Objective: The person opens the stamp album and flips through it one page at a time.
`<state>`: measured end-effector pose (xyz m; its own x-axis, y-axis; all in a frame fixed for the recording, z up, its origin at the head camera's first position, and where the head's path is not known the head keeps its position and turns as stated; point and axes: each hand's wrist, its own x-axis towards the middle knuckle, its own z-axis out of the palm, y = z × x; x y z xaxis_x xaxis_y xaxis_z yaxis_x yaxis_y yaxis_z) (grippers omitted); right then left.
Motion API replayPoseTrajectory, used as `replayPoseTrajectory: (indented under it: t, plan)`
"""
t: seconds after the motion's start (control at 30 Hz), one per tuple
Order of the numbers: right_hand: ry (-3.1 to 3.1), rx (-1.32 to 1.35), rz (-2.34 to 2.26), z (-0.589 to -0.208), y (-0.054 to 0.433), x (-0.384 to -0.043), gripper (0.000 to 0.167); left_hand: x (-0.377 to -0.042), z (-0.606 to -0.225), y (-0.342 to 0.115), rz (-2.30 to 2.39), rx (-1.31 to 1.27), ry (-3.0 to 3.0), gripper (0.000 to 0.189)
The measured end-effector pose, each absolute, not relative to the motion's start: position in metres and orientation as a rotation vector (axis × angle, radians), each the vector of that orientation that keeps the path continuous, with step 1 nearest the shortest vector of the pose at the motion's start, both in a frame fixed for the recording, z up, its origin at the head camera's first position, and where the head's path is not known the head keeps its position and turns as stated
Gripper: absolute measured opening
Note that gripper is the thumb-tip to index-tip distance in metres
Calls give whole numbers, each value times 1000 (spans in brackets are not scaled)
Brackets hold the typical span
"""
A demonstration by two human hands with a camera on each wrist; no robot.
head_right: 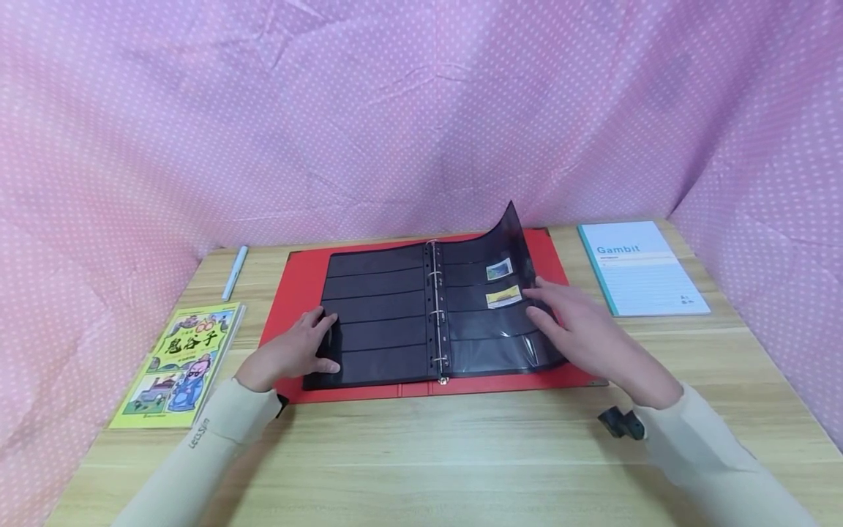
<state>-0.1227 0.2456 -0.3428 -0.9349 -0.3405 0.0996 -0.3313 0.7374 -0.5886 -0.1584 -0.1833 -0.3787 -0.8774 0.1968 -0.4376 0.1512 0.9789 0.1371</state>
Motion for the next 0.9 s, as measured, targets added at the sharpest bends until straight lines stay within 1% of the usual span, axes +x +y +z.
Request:
replayPoseTrajectory:
  t: [0.17,0.27,0.53,0.73,0.9]
  plan:
    - [2907,-781,-1150,-337,246,-125,36,-158,-378,-183,136,246,2662,96]
    - [2872,-919,-1254,-334,246,-127,37,-158,-377,-182,132,244,2662,96]
    - [2759,-1158,-1608,-325,237,-135,41,-159,-378,-183,124,249,2659,96]
    - [2525,-1279,-1923,-319,226,-147,55,-159,-379,-184,127,254,2662,96]
    - [2346,-1377,-2072,-322,211,-150,62,-159,-380,-184,130,259,2659,96]
